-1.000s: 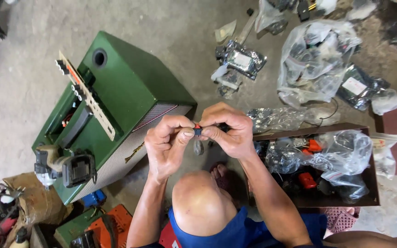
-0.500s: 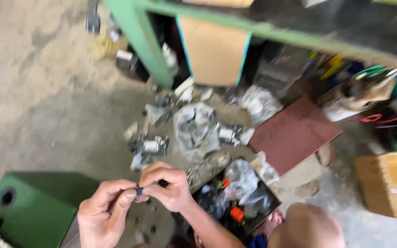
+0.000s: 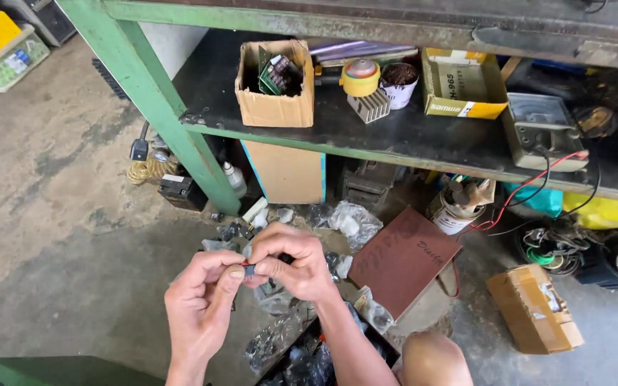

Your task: Selecting electronic switches from storage bags and installing them into a control panel and onto a circuit board.

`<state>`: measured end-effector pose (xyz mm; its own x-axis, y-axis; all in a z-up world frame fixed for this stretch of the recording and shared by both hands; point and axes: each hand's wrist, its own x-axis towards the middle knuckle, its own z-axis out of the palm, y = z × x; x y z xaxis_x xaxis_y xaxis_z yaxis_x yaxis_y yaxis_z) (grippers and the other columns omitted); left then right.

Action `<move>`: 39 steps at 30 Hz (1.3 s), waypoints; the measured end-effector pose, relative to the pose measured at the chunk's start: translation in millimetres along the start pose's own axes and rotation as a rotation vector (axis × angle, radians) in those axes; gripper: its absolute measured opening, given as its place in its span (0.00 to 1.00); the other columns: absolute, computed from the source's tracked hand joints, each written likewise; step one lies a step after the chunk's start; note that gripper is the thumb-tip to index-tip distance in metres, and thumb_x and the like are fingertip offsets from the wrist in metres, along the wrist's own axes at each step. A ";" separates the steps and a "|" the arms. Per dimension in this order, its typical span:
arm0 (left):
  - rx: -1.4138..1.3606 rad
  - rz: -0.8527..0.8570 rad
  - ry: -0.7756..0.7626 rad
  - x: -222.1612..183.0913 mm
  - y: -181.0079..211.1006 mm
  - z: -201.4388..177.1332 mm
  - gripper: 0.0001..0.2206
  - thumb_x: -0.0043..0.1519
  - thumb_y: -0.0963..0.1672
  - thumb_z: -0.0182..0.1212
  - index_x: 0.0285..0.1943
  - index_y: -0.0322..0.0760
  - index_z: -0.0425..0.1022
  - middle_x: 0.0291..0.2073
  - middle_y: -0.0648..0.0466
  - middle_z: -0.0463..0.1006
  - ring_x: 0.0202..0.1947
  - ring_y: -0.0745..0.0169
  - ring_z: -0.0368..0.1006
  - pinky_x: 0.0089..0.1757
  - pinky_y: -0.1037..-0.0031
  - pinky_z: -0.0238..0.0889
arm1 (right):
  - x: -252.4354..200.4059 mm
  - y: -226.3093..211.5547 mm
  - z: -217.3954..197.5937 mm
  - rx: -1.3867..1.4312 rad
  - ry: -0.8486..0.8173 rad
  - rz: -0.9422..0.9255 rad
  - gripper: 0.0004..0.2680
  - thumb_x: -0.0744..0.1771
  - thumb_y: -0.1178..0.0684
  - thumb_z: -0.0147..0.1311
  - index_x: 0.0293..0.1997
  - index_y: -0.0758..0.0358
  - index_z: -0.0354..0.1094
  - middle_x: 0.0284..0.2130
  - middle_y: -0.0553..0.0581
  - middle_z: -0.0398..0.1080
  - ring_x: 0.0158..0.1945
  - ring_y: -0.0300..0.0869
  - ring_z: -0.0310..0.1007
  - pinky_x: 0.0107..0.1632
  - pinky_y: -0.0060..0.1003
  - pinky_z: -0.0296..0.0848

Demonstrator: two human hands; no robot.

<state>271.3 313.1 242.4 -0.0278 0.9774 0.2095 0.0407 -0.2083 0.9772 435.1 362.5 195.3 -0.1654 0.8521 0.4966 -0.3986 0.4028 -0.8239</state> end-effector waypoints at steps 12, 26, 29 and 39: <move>-0.410 0.119 0.154 20.6 -61.6 3.3 0.06 0.67 0.39 0.58 0.48 0.25 0.71 0.35 0.46 0.78 0.33 0.57 0.79 0.41 0.69 0.77 | 60.6 -21.4 -11.0 -0.203 -0.258 0.106 0.06 0.64 0.66 0.62 0.41 0.64 0.76 0.35 0.52 0.75 0.32 0.36 0.69 0.36 0.31 0.69; -0.659 -0.144 0.234 53.0 -84.0 10.9 0.12 0.71 0.41 0.52 0.60 0.27 0.68 0.46 0.35 0.78 0.42 0.50 0.79 0.45 0.68 0.74 | 204.2 -195.8 -193.8 -1.391 0.273 -0.699 0.02 0.69 0.65 0.69 0.42 0.72 0.81 0.26 0.57 0.75 0.24 0.37 0.64 0.27 0.30 0.61; -0.650 -0.179 0.205 54.8 -83.4 17.7 0.13 0.71 0.41 0.50 0.61 0.25 0.68 0.49 0.36 0.78 0.44 0.49 0.79 0.47 0.68 0.73 | 222.1 -209.4 -230.9 -1.412 0.366 -0.423 0.04 0.70 0.65 0.63 0.36 0.70 0.77 0.24 0.53 0.72 0.24 0.35 0.64 0.27 0.29 0.65; -0.670 -0.135 0.085 49.2 -91.0 29.7 0.13 0.66 0.35 0.55 0.59 0.25 0.70 0.48 0.35 0.79 0.45 0.46 0.79 0.47 0.64 0.73 | 263.9 -226.8 -242.7 -1.490 0.352 0.599 0.17 0.71 0.35 0.59 0.39 0.61 0.70 0.28 0.56 0.68 0.24 0.44 0.61 0.27 0.43 0.62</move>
<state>295.9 381.2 162.8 -0.0688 0.9958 0.0596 -0.5943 -0.0889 0.7993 700.8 577.2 446.9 0.3166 0.9412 0.1182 0.8438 -0.2225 -0.4883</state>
